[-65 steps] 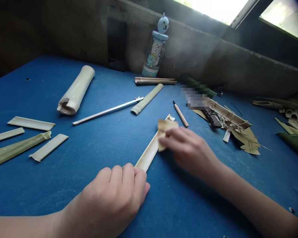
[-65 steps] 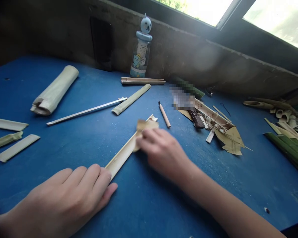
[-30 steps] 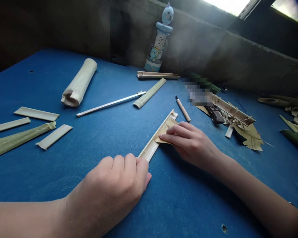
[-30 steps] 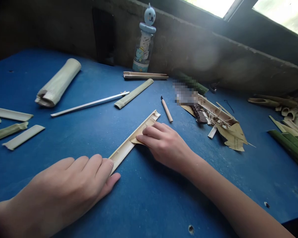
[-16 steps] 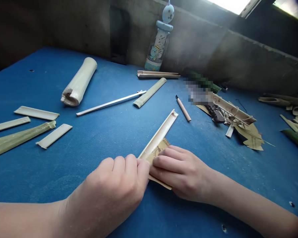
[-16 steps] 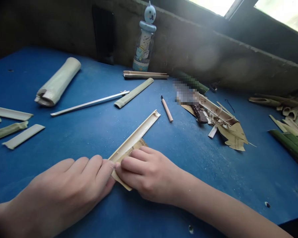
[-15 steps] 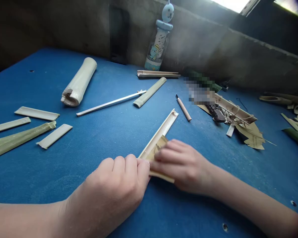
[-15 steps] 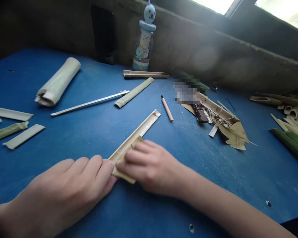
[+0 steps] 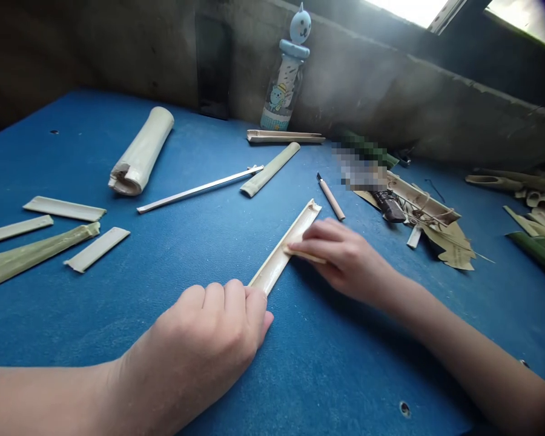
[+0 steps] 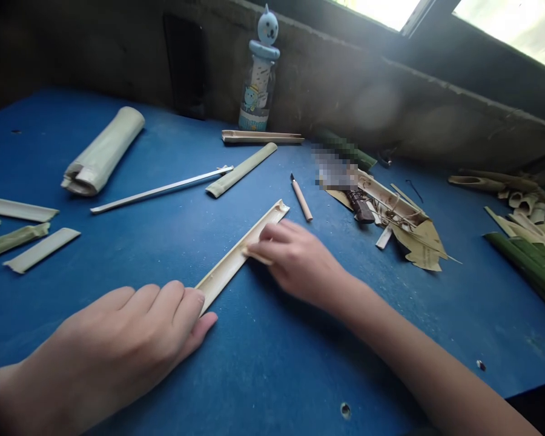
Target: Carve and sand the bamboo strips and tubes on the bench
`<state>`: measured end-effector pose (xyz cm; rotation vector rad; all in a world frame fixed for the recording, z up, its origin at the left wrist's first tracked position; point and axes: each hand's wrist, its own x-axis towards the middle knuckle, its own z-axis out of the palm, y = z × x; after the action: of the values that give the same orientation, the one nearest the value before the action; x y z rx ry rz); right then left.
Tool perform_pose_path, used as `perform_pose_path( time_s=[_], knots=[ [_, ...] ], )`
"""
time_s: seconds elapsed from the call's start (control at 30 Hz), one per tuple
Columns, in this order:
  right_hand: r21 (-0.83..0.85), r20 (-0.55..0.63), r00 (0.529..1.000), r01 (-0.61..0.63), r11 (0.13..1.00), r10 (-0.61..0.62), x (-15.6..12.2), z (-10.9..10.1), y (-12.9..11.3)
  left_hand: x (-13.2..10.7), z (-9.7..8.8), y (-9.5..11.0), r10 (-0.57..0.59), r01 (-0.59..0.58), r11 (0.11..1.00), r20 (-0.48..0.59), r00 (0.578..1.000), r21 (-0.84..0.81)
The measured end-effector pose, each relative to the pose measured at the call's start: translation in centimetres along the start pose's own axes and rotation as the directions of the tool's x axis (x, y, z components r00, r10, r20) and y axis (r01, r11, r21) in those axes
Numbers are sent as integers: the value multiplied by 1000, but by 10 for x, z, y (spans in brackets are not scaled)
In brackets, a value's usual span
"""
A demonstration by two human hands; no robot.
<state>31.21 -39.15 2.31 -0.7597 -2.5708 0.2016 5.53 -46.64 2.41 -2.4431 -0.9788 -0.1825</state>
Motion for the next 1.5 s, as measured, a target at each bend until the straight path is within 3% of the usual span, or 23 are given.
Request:
perform_pose_path(
  time_s=[0.1,0.23,0.4,0.77,0.9,1.23,1.33,1.5],
  knots=[
    [60,63,996,66,996,-70,1,1,-7,1,-1,-2,22,-22,1000,-14,1000,-15],
    [-55,18,1000,22,998,-21,2,1,-9,2,-3,-4,23,-22,1000,6,1000,-9],
    [-31,42,994,105,994,-103,1,2,-12,0,-4,-4,29,-29,1000,-5,1000,0],
    [-166,50,995,92,982,-85,1,0,-26,3,-7,-1,-12,12,1000,-13,1000,11],
    [-98,80,993,99,990,-91,1,0,-31,4,-9,-2,-22,22,1000,-32,999,20],
    [-187,75,997,27,982,-13,3,-7,-27,1,-6,2,-44,45,999,-25,999,31],
    [-93,117,993,46,995,-35,3,-8,-26,1,-5,1,-15,15,1000,-25,1000,18],
    [-151,87,996,8,988,5,4,-8,-28,2,-4,2,-12,13,999,-28,1000,41]
  ],
)
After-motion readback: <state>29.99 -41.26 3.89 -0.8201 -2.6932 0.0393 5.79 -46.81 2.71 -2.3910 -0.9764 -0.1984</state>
